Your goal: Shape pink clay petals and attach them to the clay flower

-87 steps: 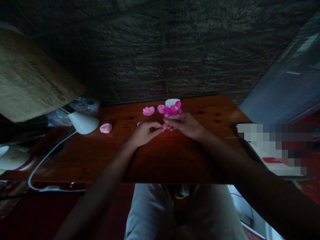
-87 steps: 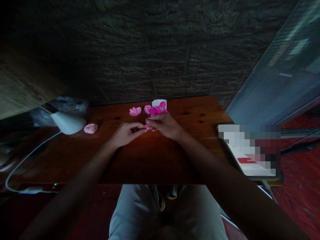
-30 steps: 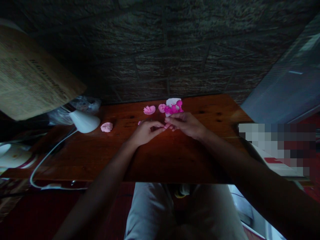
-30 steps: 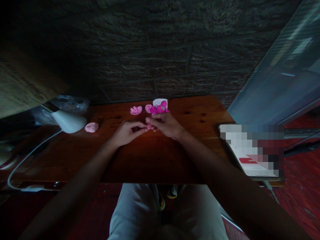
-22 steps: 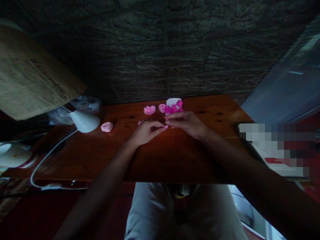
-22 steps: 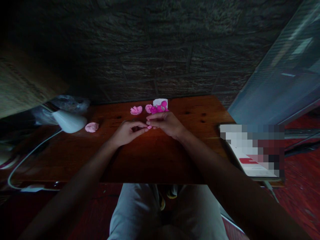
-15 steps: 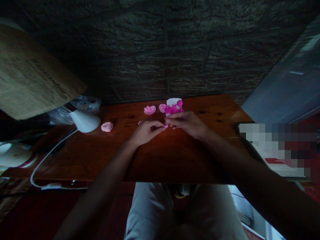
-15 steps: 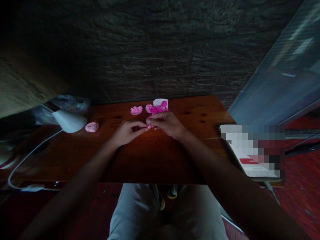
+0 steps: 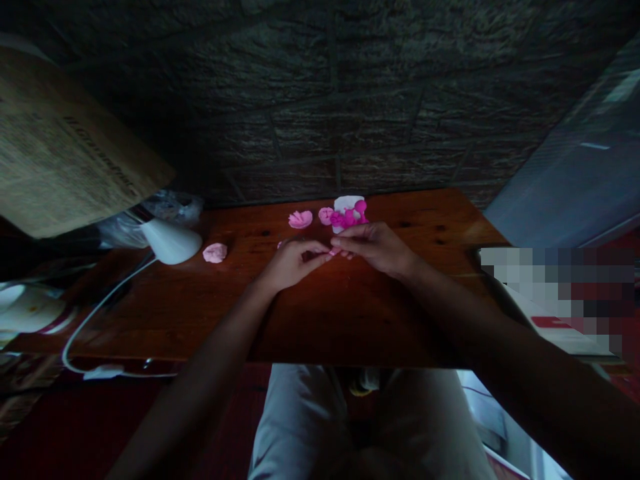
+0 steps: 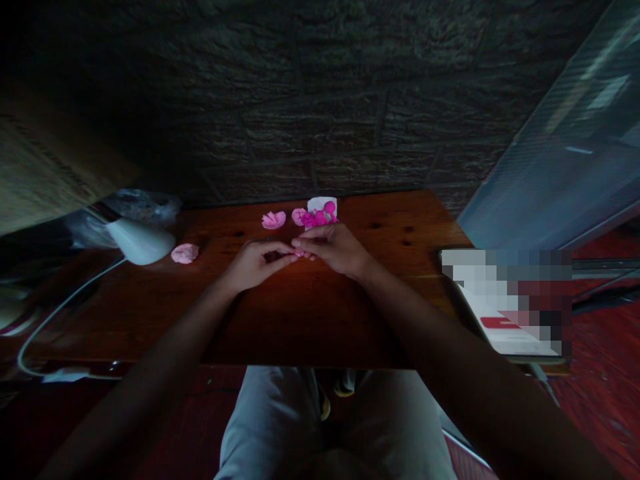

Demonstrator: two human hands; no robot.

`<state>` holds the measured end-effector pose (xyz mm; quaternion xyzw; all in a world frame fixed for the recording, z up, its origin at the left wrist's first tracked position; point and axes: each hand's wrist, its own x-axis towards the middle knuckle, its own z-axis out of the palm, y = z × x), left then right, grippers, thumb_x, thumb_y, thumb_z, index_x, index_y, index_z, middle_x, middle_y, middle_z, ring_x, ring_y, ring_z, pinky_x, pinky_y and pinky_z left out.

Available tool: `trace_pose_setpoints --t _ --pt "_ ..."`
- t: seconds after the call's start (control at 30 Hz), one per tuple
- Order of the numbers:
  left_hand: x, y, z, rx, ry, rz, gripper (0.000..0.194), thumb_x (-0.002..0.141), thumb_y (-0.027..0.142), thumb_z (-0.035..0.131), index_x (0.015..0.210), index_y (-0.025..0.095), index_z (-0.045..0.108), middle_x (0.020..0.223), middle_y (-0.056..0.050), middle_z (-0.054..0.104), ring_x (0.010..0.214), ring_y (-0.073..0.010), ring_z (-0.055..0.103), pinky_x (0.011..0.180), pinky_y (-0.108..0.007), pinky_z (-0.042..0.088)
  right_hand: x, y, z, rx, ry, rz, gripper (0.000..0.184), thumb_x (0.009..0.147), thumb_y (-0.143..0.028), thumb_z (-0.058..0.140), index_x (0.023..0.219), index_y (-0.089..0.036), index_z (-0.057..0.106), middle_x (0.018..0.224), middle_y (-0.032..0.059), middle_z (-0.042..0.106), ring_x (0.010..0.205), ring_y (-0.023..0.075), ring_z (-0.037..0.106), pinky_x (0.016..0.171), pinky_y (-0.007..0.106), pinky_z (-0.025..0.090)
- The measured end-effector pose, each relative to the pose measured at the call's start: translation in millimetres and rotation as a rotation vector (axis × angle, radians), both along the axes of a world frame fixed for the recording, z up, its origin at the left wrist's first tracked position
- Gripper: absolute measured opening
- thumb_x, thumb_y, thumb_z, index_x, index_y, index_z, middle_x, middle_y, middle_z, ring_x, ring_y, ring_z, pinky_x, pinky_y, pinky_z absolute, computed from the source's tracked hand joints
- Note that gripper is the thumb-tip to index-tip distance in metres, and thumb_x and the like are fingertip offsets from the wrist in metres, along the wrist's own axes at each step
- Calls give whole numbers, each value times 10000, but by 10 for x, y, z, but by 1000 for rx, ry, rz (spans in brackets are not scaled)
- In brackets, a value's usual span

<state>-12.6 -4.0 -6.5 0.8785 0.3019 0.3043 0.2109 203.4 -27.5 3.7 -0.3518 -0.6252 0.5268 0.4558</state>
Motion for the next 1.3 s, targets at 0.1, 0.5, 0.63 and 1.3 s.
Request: trace_pose_setpoints --t 0.1,0.5,0.63,1.3 --pt "6 -9 4 -13 4 8 128 932 225 679 1009 185 772 942 -39 812 808 -142 730 720 -241 548 -3 -4 18 44 12 -42 357 727 -537 824 725 -186 755 688 1 716 634 111 587 663 274 494" --pt "2 -14 7 -9 33 28 147 942 252 668 1022 189 773 949 -44 811 821 -150 731 740 -249 558 1 12 -49 -131 148 -105 288 621 -309 891 879 -207 812 802 9 769 707 123 645 711 293 517" --pt "5 -13 11 -20 31 24 155 943 261 665 1024 187 775 961 -46 812 817 -150 734 750 -249 563 4 17 -42 -187 159 -128 304 581 -304 916 845 -194 812 800 25 776 704 131 654 685 288 525" --pt "8 3 -13 11 21 -4 132 934 214 673 1014 182 773 949 -43 811 803 -138 730 730 -236 550 17 26 -76 -108 73 -58 300 680 -422 878 866 -198 811 858 48 792 749 150 686 723 295 555"
